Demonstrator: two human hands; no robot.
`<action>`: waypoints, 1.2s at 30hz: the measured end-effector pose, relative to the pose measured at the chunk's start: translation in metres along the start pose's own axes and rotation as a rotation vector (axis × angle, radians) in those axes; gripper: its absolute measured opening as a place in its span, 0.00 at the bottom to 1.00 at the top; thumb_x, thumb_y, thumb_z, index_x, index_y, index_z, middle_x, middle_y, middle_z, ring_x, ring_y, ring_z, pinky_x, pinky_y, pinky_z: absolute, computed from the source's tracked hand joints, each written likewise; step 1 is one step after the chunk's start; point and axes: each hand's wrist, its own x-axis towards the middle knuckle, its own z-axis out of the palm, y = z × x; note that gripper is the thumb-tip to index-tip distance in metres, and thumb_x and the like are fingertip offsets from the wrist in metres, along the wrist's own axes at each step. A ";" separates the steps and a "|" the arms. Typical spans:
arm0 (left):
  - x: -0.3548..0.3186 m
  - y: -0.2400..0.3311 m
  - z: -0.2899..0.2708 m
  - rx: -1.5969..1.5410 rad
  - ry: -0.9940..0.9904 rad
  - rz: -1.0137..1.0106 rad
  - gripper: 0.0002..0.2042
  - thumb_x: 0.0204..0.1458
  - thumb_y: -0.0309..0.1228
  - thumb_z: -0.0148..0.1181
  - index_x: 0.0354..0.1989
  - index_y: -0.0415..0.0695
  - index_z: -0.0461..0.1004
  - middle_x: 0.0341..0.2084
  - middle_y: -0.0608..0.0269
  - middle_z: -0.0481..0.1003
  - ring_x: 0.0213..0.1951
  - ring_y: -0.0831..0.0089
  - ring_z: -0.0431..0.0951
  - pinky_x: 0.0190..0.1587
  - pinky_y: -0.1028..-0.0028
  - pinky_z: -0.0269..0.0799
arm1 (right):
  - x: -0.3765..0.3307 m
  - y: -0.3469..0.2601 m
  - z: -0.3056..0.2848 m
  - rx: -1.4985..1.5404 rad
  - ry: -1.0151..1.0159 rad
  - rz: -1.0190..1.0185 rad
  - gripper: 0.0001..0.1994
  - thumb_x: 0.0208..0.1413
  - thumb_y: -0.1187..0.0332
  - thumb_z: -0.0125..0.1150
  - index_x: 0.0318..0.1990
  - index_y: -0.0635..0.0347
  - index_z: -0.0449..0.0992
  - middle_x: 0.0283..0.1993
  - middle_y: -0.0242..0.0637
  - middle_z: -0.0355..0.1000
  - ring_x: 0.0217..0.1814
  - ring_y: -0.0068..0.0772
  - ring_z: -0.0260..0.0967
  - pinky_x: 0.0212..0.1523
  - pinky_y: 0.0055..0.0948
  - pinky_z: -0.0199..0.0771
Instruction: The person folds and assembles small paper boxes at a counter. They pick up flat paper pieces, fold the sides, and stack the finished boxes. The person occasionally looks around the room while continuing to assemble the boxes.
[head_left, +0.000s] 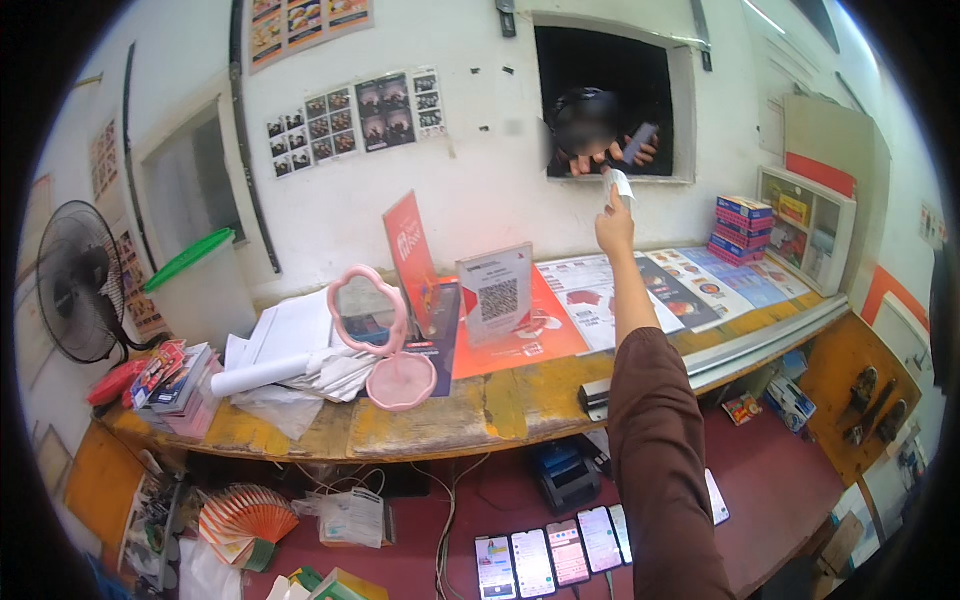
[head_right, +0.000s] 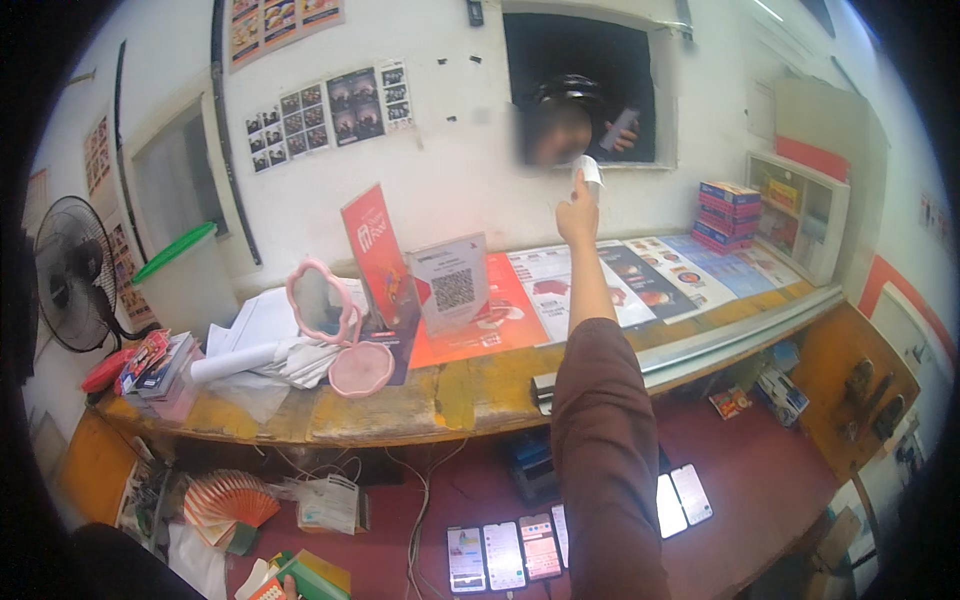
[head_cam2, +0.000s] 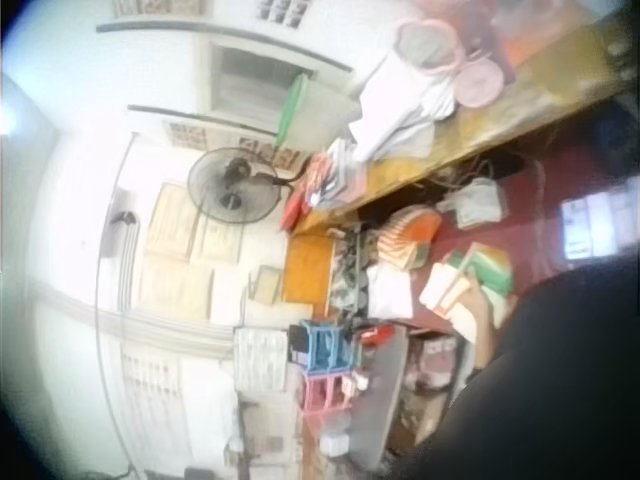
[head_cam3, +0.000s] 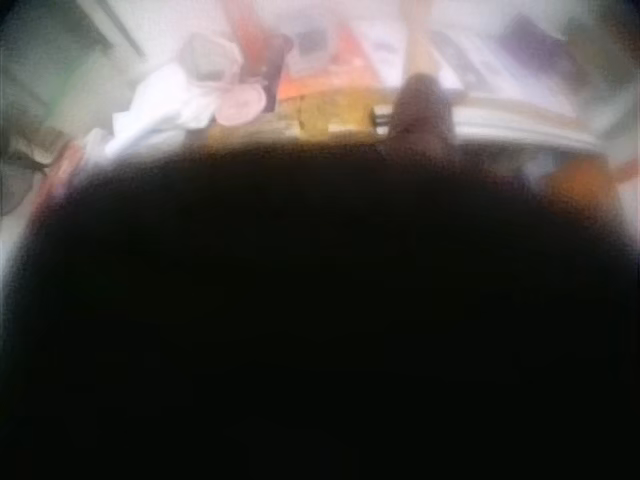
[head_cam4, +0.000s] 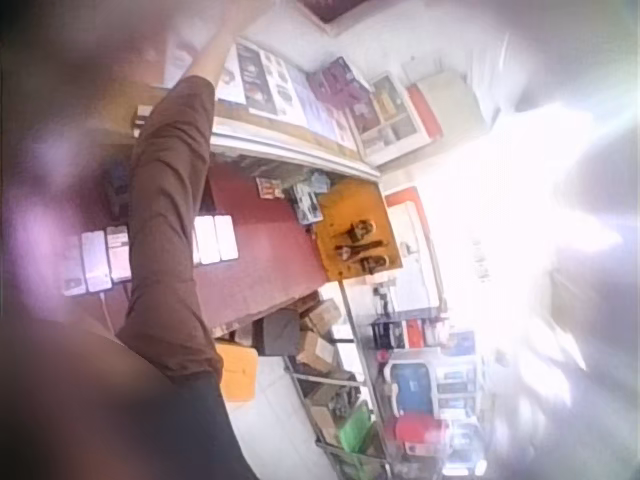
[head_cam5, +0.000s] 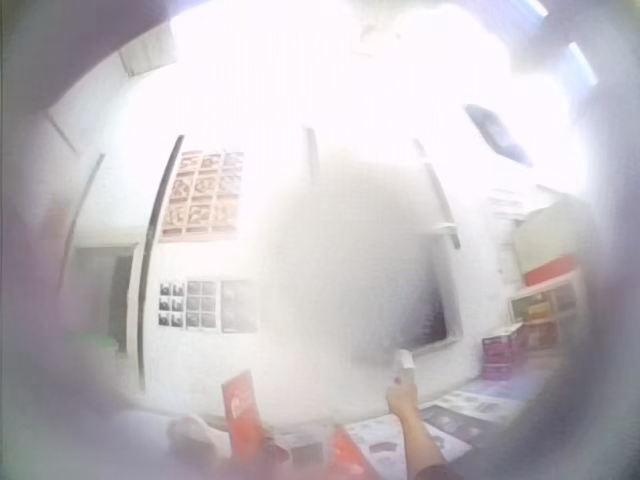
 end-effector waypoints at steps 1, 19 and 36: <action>-0.001 0.002 0.002 -0.051 0.003 -0.107 0.23 0.56 0.34 0.54 0.56 0.34 0.61 0.53 0.50 0.65 0.52 0.63 0.67 0.54 0.68 0.62 | 0.004 -0.001 0.002 -0.023 -0.022 0.014 0.34 0.41 0.75 0.48 0.63 0.56 0.59 0.46 0.58 0.70 0.50 0.51 0.69 0.51 0.36 0.65; -0.022 -0.007 -0.032 -0.691 0.151 -0.430 0.18 0.54 0.28 0.56 0.51 0.37 0.64 0.46 0.57 0.69 0.45 0.70 0.72 0.44 0.70 0.72 | -0.049 -0.073 -0.071 -0.103 -0.199 0.033 0.25 0.40 0.73 0.51 0.51 0.66 0.67 0.43 0.51 0.71 0.46 0.46 0.69 0.46 0.34 0.67; -0.024 -0.021 -0.104 -0.456 0.123 -0.299 0.17 0.50 0.27 0.62 0.47 0.34 0.67 0.42 0.62 0.70 0.44 0.74 0.68 0.48 0.74 0.63 | -0.586 -0.564 -0.235 2.176 -1.801 -0.682 0.14 0.51 0.66 0.55 0.45 0.62 0.71 0.44 0.42 0.70 0.44 0.42 0.67 0.48 0.38 0.65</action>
